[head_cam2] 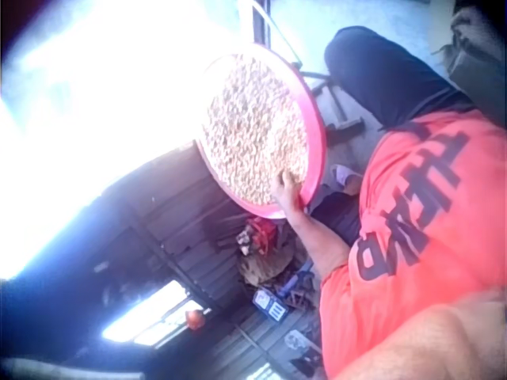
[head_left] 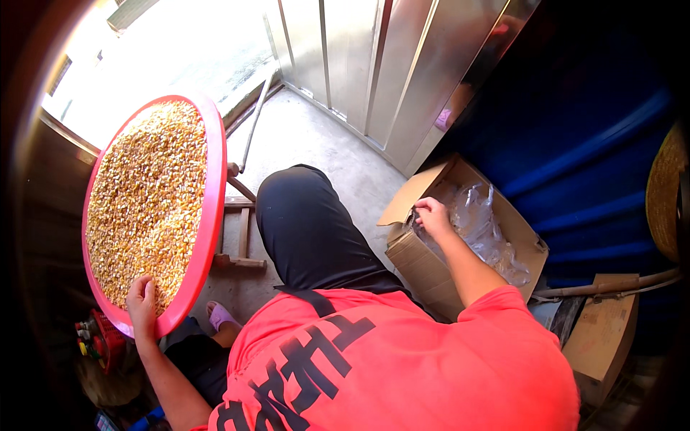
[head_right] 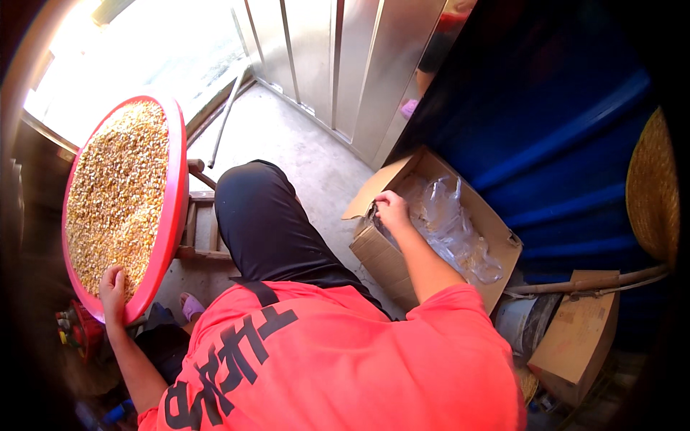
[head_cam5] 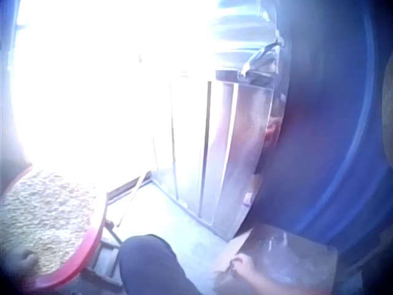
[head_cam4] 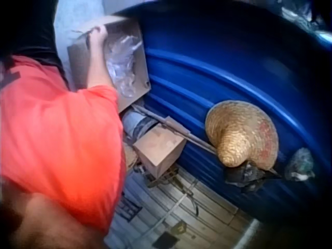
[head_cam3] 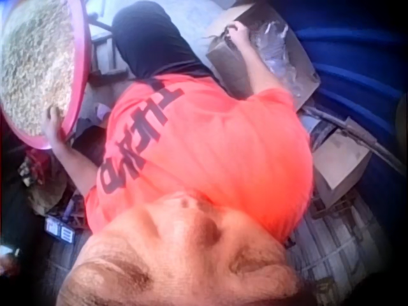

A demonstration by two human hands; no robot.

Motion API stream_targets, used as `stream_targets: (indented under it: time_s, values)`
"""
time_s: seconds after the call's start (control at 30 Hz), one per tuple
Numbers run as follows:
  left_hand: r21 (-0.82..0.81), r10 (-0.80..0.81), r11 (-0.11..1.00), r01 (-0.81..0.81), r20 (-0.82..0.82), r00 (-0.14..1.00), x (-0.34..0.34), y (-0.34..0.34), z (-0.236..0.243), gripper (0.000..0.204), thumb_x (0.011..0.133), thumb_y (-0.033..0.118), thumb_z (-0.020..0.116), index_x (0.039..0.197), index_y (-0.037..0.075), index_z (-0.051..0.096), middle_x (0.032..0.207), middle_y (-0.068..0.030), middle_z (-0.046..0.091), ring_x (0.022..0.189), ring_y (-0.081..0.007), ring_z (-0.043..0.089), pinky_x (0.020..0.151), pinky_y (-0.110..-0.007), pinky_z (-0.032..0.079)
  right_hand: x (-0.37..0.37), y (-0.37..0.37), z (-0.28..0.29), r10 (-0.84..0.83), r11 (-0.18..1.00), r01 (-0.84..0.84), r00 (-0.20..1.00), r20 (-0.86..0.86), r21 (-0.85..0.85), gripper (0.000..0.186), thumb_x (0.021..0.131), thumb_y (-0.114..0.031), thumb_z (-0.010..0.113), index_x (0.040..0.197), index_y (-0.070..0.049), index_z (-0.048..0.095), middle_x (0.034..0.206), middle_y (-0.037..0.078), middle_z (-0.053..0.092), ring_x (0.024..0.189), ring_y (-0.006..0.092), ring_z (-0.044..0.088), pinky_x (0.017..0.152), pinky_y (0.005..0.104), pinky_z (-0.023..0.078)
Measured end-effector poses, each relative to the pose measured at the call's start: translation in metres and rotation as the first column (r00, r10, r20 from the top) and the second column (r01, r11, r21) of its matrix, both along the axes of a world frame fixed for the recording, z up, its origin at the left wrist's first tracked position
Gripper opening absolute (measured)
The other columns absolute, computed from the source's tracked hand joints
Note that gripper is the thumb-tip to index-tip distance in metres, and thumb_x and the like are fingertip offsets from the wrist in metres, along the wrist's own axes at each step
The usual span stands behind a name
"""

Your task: The person picks up corn kernels from a large basin and places them into small plastic bags, then places the filled bags onto a scale or into a box.

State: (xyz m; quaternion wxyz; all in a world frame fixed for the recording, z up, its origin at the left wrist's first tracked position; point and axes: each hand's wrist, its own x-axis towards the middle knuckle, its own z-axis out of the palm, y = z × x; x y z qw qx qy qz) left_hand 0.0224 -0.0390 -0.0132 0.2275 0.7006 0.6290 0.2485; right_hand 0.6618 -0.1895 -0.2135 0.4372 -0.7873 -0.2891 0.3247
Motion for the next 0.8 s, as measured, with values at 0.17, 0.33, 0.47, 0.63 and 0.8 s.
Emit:
stream_targets:
  time_s: [0.17,0.33,0.47,0.63,0.8]
  values:
    - [0.006,0.019,1.000,-0.019,-0.047,0.999,0.008,-0.005,0.004,0.013,0.085,0.008,0.056,0.091,-0.003,0.060,0.080,-0.0082,0.060,0.074,-0.0155,0.057,0.068,-0.028,0.045,-0.064,0.055,0.069,0.243,0.926,-0.253,0.967,0.074,0.280,0.019,0.080,0.000,0.046,0.088,-0.002,0.063,0.075,0.005,0.061,0.059,0.0105,0.058,0.056,0.0243,0.049]
    - [0.084,0.046,0.996,-0.041,-0.060,0.997,0.018,0.000,0.009,0.015,0.083,0.011,0.057,0.090,-0.001,0.062,0.083,-0.0123,0.062,0.078,-0.0225,0.060,0.071,-0.031,0.046,-0.133,0.104,0.149,0.401,0.762,-0.446,0.894,0.197,0.470,0.019,0.080,0.003,0.047,0.088,-0.003,0.063,0.078,0.007,0.061,0.063,0.0117,0.059,0.059,0.0244,0.048]
    - [0.284,0.038,0.959,-0.003,-0.115,0.993,0.011,-0.012,0.014,0.014,0.081,0.008,0.057,0.092,0.000,0.062,0.087,-0.0134,0.062,0.083,-0.0263,0.060,0.075,-0.034,0.046,-0.216,0.137,0.208,0.498,0.481,-0.642,0.760,0.417,0.597,0.020,0.077,0.006,0.050,0.091,-0.002,0.062,0.081,0.012,0.060,0.071,0.0220,0.060,0.067,0.0294,0.048]
    - [0.446,-0.081,0.891,0.082,-0.022,0.997,0.032,-0.026,0.043,0.020,0.078,-0.002,0.057,0.097,0.002,0.062,0.091,-0.0124,0.062,0.088,-0.0253,0.059,0.078,-0.033,0.046,-0.309,0.167,0.228,0.444,0.139,-0.832,0.537,0.718,0.537,0.025,0.076,0.000,0.056,0.101,-0.004,0.059,0.095,0.015,0.059,0.090,0.0310,0.057,0.077,0.0372,0.046]
    - [0.579,-0.694,0.519,0.628,-0.143,0.705,0.175,-0.062,0.149,0.034,0.070,0.007,0.061,0.104,0.011,0.059,0.105,-0.0103,0.058,0.098,-0.0279,0.056,0.081,-0.039,0.045,-0.354,0.157,0.240,0.293,0.249,-0.951,0.256,0.921,0.185,0.021,0.078,-0.014,0.059,0.098,-0.008,0.061,0.092,0.010,0.060,0.085,0.0293,0.057,0.074,0.0373,0.047]
